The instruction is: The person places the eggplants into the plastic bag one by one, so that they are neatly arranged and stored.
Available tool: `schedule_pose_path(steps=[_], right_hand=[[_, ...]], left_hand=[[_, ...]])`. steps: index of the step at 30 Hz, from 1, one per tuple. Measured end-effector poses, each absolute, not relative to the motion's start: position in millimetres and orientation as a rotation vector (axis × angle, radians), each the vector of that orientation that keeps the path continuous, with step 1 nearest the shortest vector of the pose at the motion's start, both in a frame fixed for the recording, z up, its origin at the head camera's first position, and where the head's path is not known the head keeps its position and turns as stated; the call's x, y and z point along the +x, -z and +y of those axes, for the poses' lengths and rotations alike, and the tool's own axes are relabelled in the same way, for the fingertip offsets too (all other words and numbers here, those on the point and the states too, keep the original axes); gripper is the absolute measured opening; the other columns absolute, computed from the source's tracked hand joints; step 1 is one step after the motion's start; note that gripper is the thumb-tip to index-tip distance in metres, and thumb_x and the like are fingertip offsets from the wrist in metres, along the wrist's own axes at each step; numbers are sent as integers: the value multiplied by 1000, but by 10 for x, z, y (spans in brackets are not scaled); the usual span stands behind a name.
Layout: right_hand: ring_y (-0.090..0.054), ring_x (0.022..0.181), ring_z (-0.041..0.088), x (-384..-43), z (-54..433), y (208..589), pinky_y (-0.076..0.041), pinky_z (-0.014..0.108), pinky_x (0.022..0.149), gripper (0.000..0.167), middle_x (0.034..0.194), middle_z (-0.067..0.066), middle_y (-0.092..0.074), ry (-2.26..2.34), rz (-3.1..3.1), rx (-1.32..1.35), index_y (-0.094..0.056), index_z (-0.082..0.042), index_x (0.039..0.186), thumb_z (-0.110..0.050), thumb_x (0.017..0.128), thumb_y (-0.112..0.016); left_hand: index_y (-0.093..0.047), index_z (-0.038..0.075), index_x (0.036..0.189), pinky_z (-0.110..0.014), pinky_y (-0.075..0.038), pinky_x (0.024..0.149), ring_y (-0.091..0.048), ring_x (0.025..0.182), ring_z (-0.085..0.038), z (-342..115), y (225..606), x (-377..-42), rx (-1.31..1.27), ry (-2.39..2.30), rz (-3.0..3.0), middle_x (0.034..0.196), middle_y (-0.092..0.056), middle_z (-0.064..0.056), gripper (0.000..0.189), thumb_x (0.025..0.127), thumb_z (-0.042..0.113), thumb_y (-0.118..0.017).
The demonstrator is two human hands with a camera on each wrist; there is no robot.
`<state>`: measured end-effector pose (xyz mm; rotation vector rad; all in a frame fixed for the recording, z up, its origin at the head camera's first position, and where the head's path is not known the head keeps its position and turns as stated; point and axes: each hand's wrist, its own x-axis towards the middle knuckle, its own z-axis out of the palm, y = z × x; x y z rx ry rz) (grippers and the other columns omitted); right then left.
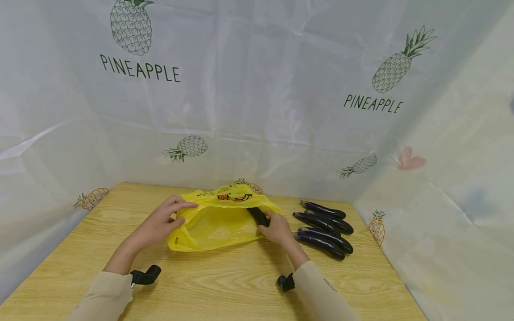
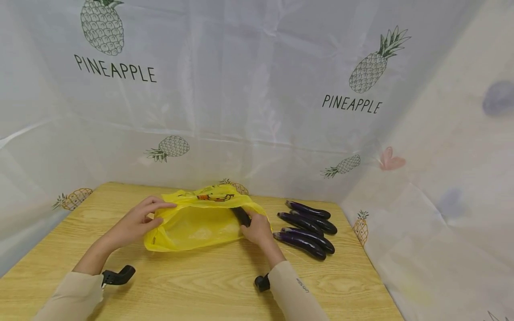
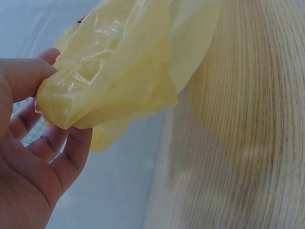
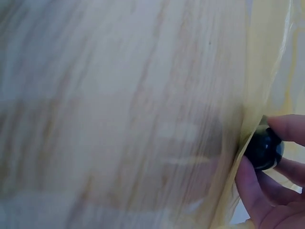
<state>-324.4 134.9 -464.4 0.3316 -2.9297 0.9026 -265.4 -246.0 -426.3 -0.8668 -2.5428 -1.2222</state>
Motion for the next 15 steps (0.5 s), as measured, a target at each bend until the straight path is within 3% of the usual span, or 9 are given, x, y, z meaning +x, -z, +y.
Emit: schedule_pose_path(steps=[2,3,6,9,15], right_hand=[[-29,47,13,-3252,1353,4653,-36,34,56,60,67,14,-62,-912,-2941,316,-57,-5,153,-23,99,-75],[-32,48,13,-3258,1352,4659,-38,35,59,60,72,13,-64,-909,-2942,305,-57,-6,153,-24,99,-75],[-47,60,16,-3270,1350,4667,-46,40,69,59,103,18,-74,-912,-2932,279,-58,-6,152,-26,99,-75],[-63,79,24,-3282,1342,4677,-52,46,81,58,131,19,-70,-911,-2921,245,-59,-7,151,-28,99,-76],[-70,101,34,-3292,1324,4686,-57,53,88,57,126,19,-72,-907,-2907,195,-61,-6,148,-30,99,-76]], left_hand=[[-63,13,148,-31,-45,68,-50,93,-18,-2463,4267,-2654,-875,1237,-2535,128,-54,-7,48,103,-4,-65],[-63,13,148,-30,-45,69,-50,93,-18,-2464,4270,-2656,-874,1239,-2533,128,-54,-7,47,103,-4,-65],[-63,14,148,-31,-46,69,-50,94,-17,-2468,4281,-2663,-875,1238,-2532,127,-54,-5,48,104,-4,-64],[-63,13,148,-31,-47,72,-49,96,-16,-2471,4294,-2671,-888,1226,-2521,128,-54,-5,47,104,-4,-64],[-62,13,148,-30,-45,68,-49,90,-15,-2483,4303,-2678,-910,1231,-2501,126,-54,-6,46,104,-2,-64]])
